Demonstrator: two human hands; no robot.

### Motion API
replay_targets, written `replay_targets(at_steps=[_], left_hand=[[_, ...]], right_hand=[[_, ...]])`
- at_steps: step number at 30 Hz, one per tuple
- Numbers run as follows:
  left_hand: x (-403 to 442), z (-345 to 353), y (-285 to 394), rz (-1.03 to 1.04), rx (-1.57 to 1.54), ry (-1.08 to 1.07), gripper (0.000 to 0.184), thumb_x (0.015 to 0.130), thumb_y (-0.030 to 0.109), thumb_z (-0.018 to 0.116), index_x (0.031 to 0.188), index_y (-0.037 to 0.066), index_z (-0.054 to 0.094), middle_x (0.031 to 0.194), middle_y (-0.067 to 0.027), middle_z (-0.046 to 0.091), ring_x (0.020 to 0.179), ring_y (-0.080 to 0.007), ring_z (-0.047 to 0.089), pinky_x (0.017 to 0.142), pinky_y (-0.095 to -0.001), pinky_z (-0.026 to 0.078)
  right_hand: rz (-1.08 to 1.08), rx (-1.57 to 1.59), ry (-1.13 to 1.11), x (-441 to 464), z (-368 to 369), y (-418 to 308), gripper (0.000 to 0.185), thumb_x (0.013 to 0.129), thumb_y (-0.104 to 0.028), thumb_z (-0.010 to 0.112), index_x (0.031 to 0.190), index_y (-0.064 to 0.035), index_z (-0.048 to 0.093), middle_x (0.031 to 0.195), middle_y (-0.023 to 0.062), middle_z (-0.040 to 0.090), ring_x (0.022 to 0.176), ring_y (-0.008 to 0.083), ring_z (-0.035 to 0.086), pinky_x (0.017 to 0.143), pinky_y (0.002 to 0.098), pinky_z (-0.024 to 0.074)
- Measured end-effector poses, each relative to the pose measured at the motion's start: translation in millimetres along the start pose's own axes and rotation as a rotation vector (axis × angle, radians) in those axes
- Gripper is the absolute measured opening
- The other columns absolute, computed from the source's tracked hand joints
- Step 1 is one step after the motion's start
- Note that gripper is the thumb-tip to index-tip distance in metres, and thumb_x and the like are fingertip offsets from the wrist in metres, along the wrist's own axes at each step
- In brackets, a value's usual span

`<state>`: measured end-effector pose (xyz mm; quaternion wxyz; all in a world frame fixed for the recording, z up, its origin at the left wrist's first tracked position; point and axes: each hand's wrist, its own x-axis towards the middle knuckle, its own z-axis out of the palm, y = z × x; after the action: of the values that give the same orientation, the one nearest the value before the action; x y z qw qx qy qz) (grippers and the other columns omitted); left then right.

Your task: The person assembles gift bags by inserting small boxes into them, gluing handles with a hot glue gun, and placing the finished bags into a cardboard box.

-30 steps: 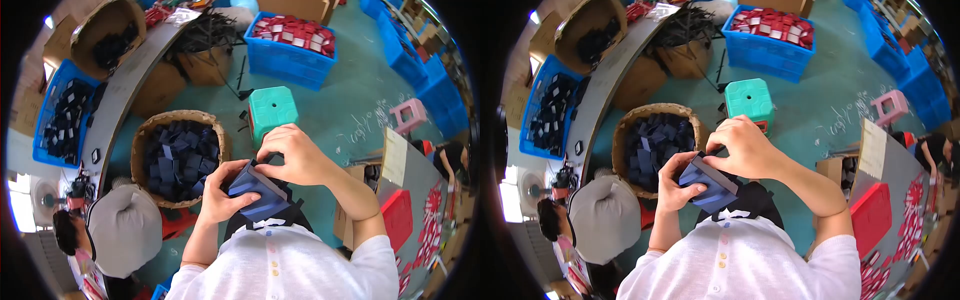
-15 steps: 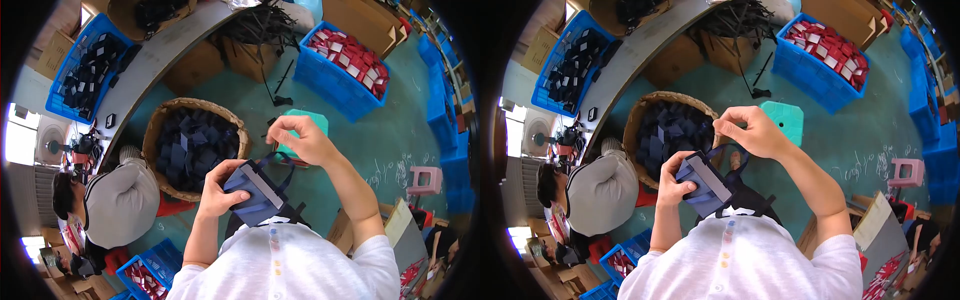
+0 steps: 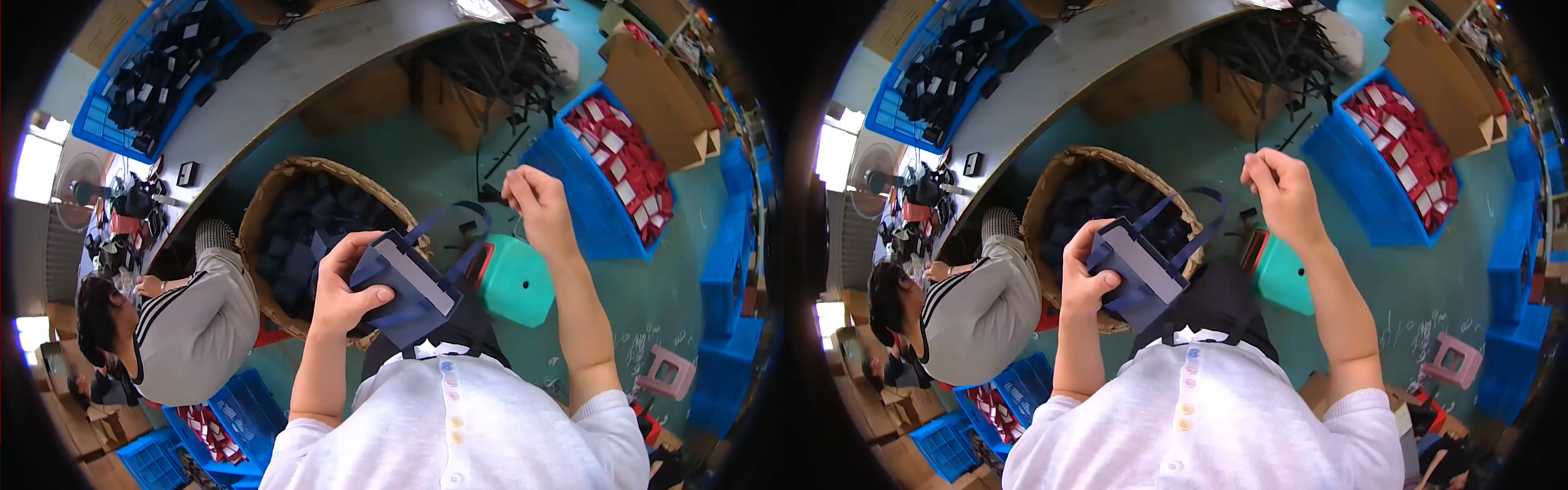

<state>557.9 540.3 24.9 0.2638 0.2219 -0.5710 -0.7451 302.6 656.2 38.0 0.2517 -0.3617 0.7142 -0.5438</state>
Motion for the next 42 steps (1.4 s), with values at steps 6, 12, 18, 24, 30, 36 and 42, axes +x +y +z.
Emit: replay_targets(at_steps=[6,12,18,24,30,36,42], left_hand=[[37,-7,10,0.087,0.194,0.089,0.065,0.060,0.020,0.085,0.114,-0.001,0.056,0.096,-0.0046,0.064,0.090,-0.0121,0.060,0.082,-0.0246,0.046],[79,-7,10,0.208,0.298,0.253,0.063,0.060,0.015,0.084,0.114,-0.001,0.057,0.096,-0.0061,0.064,0.089,-0.0131,0.061,0.082,-0.0256,0.047],[154,5,1,0.217,0.329,0.372,0.061,0.058,0.015,0.085,0.111,-0.002,0.058,0.095,-0.0076,0.064,0.088,-0.0147,0.062,0.082,-0.0257,0.048],[252,29,-7,0.142,0.382,0.510,0.061,0.056,0.015,0.085,0.110,-0.001,0.059,0.093,-0.0082,0.064,0.087,-0.0161,0.063,0.081,-0.0264,0.048],[320,35,-6,0.131,0.332,0.578,0.063,0.056,0.015,0.085,0.111,-0.001,0.059,0.093,-0.0071,0.064,0.087,-0.0157,0.062,0.080,-0.0265,0.048],[335,30,6,0.129,0.348,0.680,0.065,0.056,0.015,0.086,0.112,-0.002,0.058,0.097,-0.0072,0.064,0.088,-0.0155,0.062,0.080,-0.0263,0.048],[342,31,15,0.180,0.378,0.672,0.066,0.055,0.015,0.086,0.112,-0.002,0.058,0.097,-0.0080,0.063,0.088,-0.0157,0.062,0.081,-0.0265,0.048]], right_hand=[[-0.336,-0.258,-0.527,31,33,-61,0.022,0.078,-0.025,0.069,0.076,-0.0031,0.067,0.070,0.0079,0.060,0.062,0.0213,0.059,0.057,0.0304,0.0448],[-0.305,0.015,-0.484,98,60,-36,0.011,0.080,-0.009,0.067,0.073,-0.0002,0.066,0.068,0.0066,0.062,0.058,0.0138,0.057,0.053,0.0254,0.0430],[0.014,0.112,-0.727,190,53,-26,0.017,0.085,-0.011,0.065,0.075,0.0016,0.067,0.063,-0.0001,0.058,0.057,0.0027,0.048,0.050,0.0196,0.0369],[0.140,0.308,-0.778,294,37,3,0.014,0.085,-0.010,0.064,0.079,0.0025,0.065,0.064,-0.0008,0.058,0.058,0.0030,0.047,0.051,0.0201,0.0366],[-0.051,0.367,-0.539,385,9,17,0.015,0.089,-0.007,0.055,0.077,0.0005,0.061,0.069,-0.0011,0.056,0.057,0.0029,0.043,0.050,0.0197,0.0338],[0.000,1.108,-0.470,475,-23,52,0.021,0.093,-0.007,0.047,0.074,-0.0022,0.055,0.063,-0.0006,0.045,0.052,0.0050,0.035,0.047,0.0191,0.0258],[-0.330,0.255,-0.931,449,-5,-1,0.014,0.076,-0.007,0.066,0.089,-0.0013,0.067,0.080,0.0063,0.059,0.076,0.0167,0.054,0.067,0.0269,0.0421]])
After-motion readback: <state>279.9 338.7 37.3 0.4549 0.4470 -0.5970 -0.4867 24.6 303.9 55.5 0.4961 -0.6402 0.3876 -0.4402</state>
